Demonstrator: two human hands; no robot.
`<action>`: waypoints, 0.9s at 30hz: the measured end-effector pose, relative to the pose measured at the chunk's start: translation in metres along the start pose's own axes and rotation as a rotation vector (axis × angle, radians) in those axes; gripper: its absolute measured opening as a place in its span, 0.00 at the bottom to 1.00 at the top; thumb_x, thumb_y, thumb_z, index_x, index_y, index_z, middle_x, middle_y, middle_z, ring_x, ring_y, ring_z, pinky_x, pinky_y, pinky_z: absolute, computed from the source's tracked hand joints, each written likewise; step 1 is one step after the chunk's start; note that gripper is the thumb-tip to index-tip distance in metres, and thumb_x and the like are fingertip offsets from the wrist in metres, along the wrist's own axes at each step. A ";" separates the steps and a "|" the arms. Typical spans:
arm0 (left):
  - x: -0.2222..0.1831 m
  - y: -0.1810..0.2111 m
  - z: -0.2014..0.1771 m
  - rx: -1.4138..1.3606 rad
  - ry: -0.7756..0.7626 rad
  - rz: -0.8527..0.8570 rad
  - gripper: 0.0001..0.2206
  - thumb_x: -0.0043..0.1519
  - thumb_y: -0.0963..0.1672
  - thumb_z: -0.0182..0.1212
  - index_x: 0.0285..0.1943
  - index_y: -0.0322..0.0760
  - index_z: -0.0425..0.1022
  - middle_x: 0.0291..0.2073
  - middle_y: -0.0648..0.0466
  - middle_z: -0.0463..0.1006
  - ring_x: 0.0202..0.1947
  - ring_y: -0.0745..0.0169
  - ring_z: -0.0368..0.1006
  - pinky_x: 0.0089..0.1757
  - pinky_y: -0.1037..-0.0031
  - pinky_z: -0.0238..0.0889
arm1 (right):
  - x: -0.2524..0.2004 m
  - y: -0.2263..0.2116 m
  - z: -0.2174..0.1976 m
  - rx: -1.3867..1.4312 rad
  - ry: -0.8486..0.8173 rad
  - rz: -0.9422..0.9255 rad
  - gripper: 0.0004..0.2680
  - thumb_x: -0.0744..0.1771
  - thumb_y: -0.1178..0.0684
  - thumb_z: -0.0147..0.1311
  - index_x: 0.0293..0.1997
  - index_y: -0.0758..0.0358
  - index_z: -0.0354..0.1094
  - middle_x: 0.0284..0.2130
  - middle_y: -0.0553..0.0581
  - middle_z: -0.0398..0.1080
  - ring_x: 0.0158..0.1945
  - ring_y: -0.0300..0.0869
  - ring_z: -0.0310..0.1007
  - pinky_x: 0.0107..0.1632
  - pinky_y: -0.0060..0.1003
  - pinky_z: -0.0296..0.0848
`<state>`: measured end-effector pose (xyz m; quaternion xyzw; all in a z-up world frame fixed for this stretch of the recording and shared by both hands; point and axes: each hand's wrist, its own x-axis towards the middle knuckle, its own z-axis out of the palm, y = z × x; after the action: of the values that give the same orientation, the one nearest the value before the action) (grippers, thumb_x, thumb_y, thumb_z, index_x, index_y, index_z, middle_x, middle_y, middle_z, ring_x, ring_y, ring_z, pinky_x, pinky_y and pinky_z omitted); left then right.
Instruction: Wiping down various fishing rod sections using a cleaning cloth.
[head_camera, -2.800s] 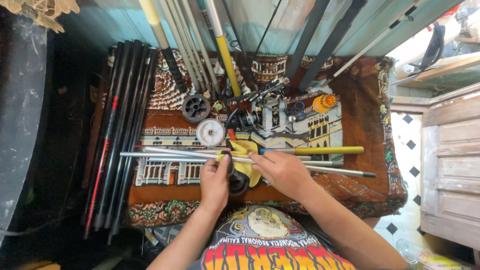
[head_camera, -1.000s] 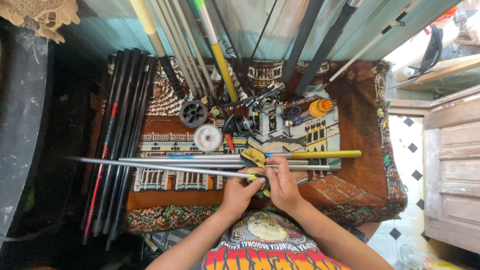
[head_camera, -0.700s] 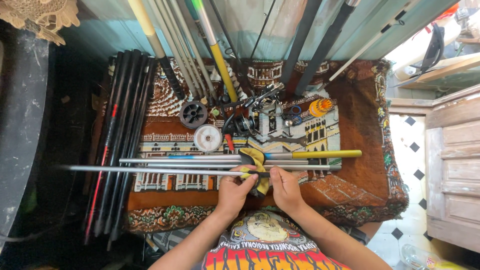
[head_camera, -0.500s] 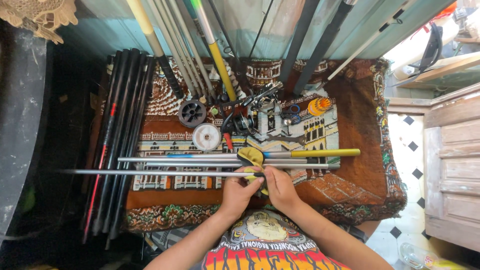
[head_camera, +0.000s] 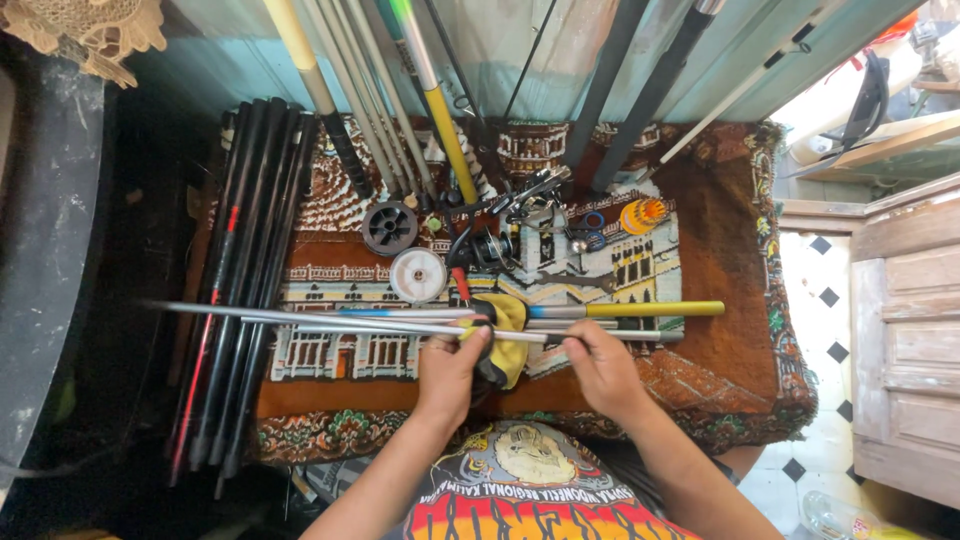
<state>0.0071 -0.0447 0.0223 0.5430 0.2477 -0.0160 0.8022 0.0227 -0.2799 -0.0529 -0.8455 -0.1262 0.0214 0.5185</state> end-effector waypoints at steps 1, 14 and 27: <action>0.006 -0.003 -0.005 -0.001 -0.004 0.003 0.11 0.58 0.38 0.68 0.49 0.30 0.83 0.34 0.54 0.79 0.34 0.71 0.72 0.38 0.77 0.74 | 0.004 -0.020 -0.012 -0.002 0.003 -0.003 0.07 0.71 0.51 0.48 0.38 0.59 0.69 0.21 0.62 0.66 0.26 0.53 0.69 0.37 0.46 0.73; 0.008 -0.013 -0.005 -0.064 -0.064 0.017 0.13 0.58 0.37 0.69 0.52 0.28 0.81 0.36 0.52 0.80 0.36 0.70 0.74 0.40 0.75 0.76 | 0.032 -0.100 -0.047 -0.275 -0.151 -0.008 0.11 0.70 0.43 0.50 0.33 0.55 0.73 0.17 0.59 0.70 0.24 0.54 0.74 0.34 0.42 0.75; -0.008 0.011 0.003 -0.046 0.007 0.061 0.12 0.59 0.38 0.67 0.51 0.30 0.82 0.39 0.54 0.81 0.42 0.71 0.73 0.46 0.75 0.73 | 0.031 -0.107 -0.074 -0.718 -0.084 -0.162 0.12 0.66 0.38 0.57 0.34 0.53 0.76 0.26 0.53 0.76 0.35 0.45 0.78 0.43 0.37 0.75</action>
<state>0.0041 -0.0450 0.0361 0.5318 0.2342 0.0160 0.8137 0.0443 -0.2916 0.0786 -0.9592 -0.2134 -0.0308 0.1830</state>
